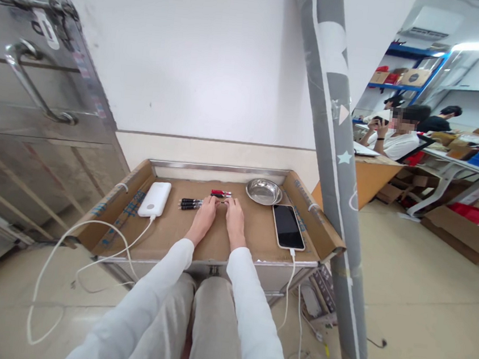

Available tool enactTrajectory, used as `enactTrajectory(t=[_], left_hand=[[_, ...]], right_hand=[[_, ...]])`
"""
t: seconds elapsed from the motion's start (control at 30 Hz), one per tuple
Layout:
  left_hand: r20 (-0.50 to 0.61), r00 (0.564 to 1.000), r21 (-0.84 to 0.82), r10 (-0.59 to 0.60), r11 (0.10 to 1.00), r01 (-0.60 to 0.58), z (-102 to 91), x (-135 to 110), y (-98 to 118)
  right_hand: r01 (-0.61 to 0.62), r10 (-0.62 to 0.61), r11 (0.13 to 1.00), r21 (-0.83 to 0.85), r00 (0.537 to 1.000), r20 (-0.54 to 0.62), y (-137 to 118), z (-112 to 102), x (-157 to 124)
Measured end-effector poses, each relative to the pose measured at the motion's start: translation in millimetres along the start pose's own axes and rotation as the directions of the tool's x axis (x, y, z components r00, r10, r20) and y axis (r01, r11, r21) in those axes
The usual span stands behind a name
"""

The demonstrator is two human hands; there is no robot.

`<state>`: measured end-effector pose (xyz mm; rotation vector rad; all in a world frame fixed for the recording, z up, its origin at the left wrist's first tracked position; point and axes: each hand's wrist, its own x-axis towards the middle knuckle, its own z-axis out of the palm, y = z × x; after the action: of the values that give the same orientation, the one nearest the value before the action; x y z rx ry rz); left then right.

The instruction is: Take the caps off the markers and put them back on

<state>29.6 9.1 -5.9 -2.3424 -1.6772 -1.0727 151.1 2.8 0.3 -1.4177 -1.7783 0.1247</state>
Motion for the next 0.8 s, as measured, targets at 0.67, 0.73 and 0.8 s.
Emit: enactTrajectory(t=[0.67, 0.73, 0.8], left_hand=[[-0.037, 0.999, -0.014, 0.038, 0.999, -0.039, -4.0, 0.1, 1.0], [-0.036, 0.999, 0.02, 0.037, 0.999, -0.036, -5.3, 0.2, 1.7], [-0.022, 0.999, 0.067, 0.047, 0.997, -0.046, -7.1, 0.7, 3.0]], right_hand=[[0.091, -0.086, 0.961, 0.263, 0.996, -0.032, 1.7, 2.1, 1.1], [0.106, -0.102, 0.952, 0.285, 0.994, -0.029, 1.9, 2.7, 1.2], [0.09, -0.085, 0.95, 0.3, 0.996, -0.03, 2.2, 3.1, 1.0]])
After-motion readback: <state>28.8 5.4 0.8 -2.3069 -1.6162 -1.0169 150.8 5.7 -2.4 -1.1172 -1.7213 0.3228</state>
